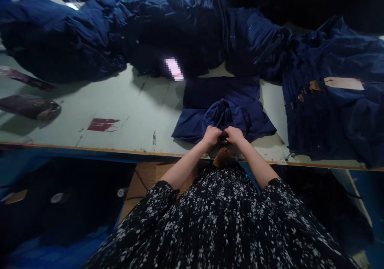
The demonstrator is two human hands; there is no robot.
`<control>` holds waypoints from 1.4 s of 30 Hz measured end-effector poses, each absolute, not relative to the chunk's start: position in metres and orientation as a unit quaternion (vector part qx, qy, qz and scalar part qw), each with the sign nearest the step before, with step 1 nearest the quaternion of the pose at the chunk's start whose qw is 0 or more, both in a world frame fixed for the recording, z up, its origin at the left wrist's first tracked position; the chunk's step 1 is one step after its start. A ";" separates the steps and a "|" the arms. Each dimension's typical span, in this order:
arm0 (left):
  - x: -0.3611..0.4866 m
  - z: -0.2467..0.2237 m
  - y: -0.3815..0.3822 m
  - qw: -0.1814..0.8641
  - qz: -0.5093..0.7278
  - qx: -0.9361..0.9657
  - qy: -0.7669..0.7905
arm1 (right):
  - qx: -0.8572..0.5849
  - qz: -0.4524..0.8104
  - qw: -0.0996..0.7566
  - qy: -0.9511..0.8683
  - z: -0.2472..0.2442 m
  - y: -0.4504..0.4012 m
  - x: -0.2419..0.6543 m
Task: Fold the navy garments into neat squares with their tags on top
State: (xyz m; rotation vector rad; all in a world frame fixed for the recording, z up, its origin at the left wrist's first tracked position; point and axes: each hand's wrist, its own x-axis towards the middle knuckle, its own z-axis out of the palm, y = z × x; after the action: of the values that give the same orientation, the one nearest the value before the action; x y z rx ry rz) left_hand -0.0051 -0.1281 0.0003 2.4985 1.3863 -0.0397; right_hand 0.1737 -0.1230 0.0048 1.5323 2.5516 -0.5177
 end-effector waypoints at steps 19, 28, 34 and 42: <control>0.007 0.011 -0.123 0.163 0.048 0.828 0.534 | 0.471 -0.153 -0.043 0.868 0.011 -0.119 0.186; 0.002 0.009 -0.116 0.201 0.058 0.834 0.511 | 0.477 -0.199 -0.147 0.844 0.003 -0.127 0.206; -0.002 0.011 -0.115 0.193 0.032 0.854 0.481 | 0.513 -0.178 -0.092 0.835 0.007 -0.133 0.193; -0.004 0.004 -0.125 0.133 0.020 0.866 0.481 | 0.532 -0.225 -0.132 0.806 0.003 -0.123 0.195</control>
State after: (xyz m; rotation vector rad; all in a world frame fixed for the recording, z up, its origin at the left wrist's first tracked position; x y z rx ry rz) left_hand -0.0042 -0.1249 0.0036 2.5124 1.3965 0.0572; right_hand 0.1947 -0.1229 0.0028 1.8269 2.7696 -0.7724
